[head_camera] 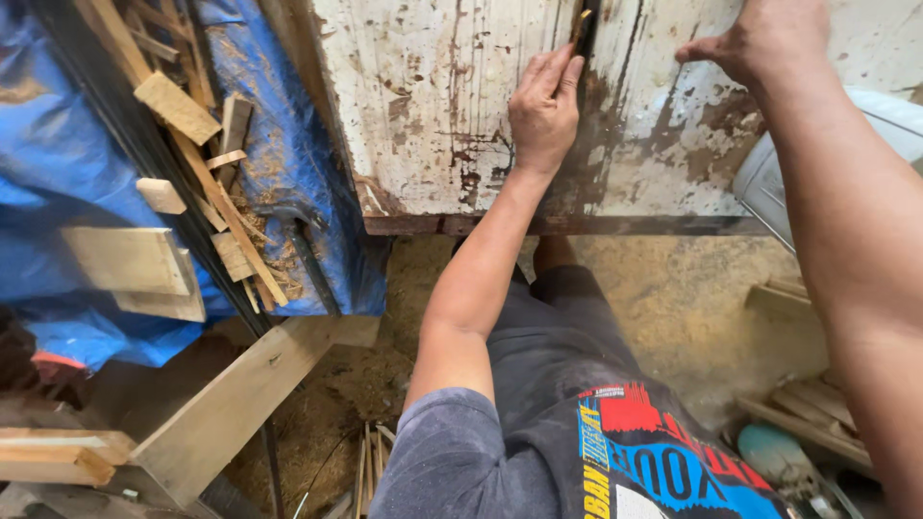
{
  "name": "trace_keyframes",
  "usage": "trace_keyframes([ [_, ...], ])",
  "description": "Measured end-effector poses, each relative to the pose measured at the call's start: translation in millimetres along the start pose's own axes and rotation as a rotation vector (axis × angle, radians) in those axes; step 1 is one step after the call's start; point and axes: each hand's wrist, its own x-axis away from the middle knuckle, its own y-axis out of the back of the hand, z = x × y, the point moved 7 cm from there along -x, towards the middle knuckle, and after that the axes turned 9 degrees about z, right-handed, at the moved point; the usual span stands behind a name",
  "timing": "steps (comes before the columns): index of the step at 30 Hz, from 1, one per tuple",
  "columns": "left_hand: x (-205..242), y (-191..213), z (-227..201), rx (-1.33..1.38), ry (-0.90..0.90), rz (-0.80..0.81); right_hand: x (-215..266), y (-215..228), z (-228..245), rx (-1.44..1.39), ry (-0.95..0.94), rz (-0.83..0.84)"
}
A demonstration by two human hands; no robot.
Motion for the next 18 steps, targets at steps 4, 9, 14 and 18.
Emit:
trace_keyframes([
  [4, -6, -9, 1, 0.003, 0.035, 0.015, 0, 1, -8, 0.024, 0.059, -0.161],
  [9, -3, -15, 8, 0.025, 0.165, 0.032, 2, -2, -9, 0.019, 0.051, -0.144],
  [14, 15, 23, 27, 0.101, 0.415, -0.053, 4, -2, -13, -0.028, -0.056, -0.045],
  [18, 33, 37, 46, 0.912, 0.551, -0.080, 3, -7, -4, 0.006, -0.098, 0.026],
])
